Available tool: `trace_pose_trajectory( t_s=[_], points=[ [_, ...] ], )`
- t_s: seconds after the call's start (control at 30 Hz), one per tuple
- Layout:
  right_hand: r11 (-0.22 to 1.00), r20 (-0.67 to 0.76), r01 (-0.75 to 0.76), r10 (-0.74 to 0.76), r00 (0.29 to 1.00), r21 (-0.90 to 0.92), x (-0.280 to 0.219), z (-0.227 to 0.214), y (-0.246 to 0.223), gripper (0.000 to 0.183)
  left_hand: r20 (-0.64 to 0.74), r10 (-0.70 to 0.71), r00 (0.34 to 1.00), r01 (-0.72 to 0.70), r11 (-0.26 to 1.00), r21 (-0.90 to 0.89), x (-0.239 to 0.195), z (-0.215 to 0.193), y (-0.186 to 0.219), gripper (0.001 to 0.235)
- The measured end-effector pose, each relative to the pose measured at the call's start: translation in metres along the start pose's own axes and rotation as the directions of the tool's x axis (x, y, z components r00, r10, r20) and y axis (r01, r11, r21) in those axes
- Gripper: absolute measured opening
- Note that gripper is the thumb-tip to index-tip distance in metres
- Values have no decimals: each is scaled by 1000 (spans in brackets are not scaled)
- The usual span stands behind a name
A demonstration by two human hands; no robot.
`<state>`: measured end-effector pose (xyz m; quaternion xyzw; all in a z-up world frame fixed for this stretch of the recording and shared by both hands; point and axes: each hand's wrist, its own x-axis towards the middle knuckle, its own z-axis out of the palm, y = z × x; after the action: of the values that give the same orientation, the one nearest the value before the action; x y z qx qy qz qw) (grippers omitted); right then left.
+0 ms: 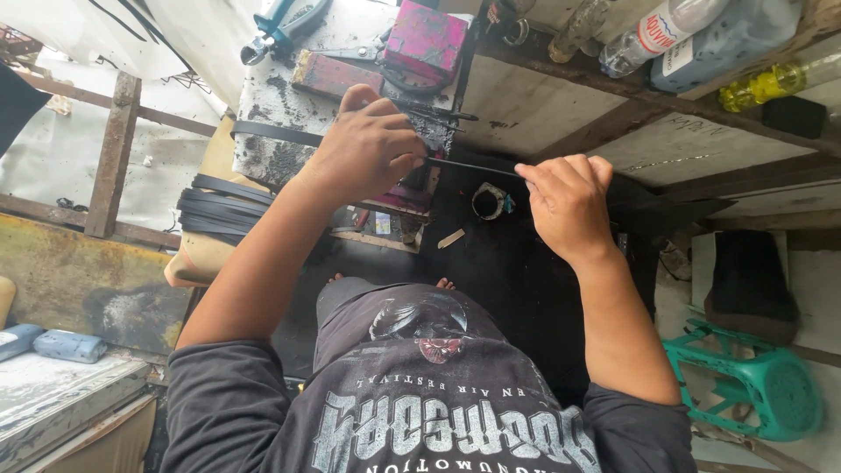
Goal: Applying edge finish to leather straps using a manual roller machine and hanging them on a rack to dry.
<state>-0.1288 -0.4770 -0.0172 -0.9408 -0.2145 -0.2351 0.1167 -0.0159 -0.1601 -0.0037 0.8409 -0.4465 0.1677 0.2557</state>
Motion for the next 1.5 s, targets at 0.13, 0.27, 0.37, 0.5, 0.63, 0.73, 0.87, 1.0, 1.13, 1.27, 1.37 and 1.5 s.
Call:
trace_pose_trajectory(
  t_s=[0.13, 0.27, 0.37, 0.5, 0.63, 0.73, 0.87, 1.0, 1.13, 1.27, 1.37, 1.5],
  points=[
    [994, 47, -30, 25, 999, 104, 15, -3, -2, 22, 62, -55, 997, 64, 987, -147, 7, -9, 4, 11],
    [985, 21, 48, -52, 998, 165, 42, 0, -20, 22, 51, -34, 998, 44, 978, -203, 9, -17, 7, 8],
    [978, -4, 112, -113, 994, 177, 59, 5, -34, 18, 44, -44, 998, 53, 973, -227, 4, -18, 4, 6],
    [976, -6, 161, -162, 987, 148, 67, 19, -36, 18, 41, -75, 996, 83, 971, -225, -15, -34, -14, 9],
    [976, -76, 199, -192, 978, 89, 73, 24, -42, 41, 196, -260, 945, 280, 956, -84, -52, -58, -58, 15],
    [971, -99, 234, -228, 969, 51, 75, 29, -50, 34, 112, -265, 958, 271, 961, -48, -79, -69, -78, 10],
    [965, -114, 258, -253, 961, 37, 77, 36, -63, 40, 11, -201, 979, 201, 979, 33, -91, -67, -82, 4],
    [963, -128, 266, -268, 955, -29, 74, 43, -65, 32, -90, -110, 990, 130, 957, 259, -93, -56, -83, 21],
    [971, -113, 233, -237, 965, -47, 64, 40, -59, 35, -108, -78, 991, 105, 954, 281, -91, -45, -79, 21],
    [979, -113, 195, -201, 973, -61, 53, 28, -54, 33, -85, -31, 996, 55, 954, 294, -79, -37, -69, 19],
    [980, -122, 175, -186, 975, -89, 42, 22, -47, 30, -94, -4, 996, 30, 958, 284, -68, -30, -59, 17],
    [987, -120, 121, -134, 984, -108, 27, 11, -39, 35, -73, 27, 997, -9, 970, 243, -53, -23, -46, 20]
  ],
)
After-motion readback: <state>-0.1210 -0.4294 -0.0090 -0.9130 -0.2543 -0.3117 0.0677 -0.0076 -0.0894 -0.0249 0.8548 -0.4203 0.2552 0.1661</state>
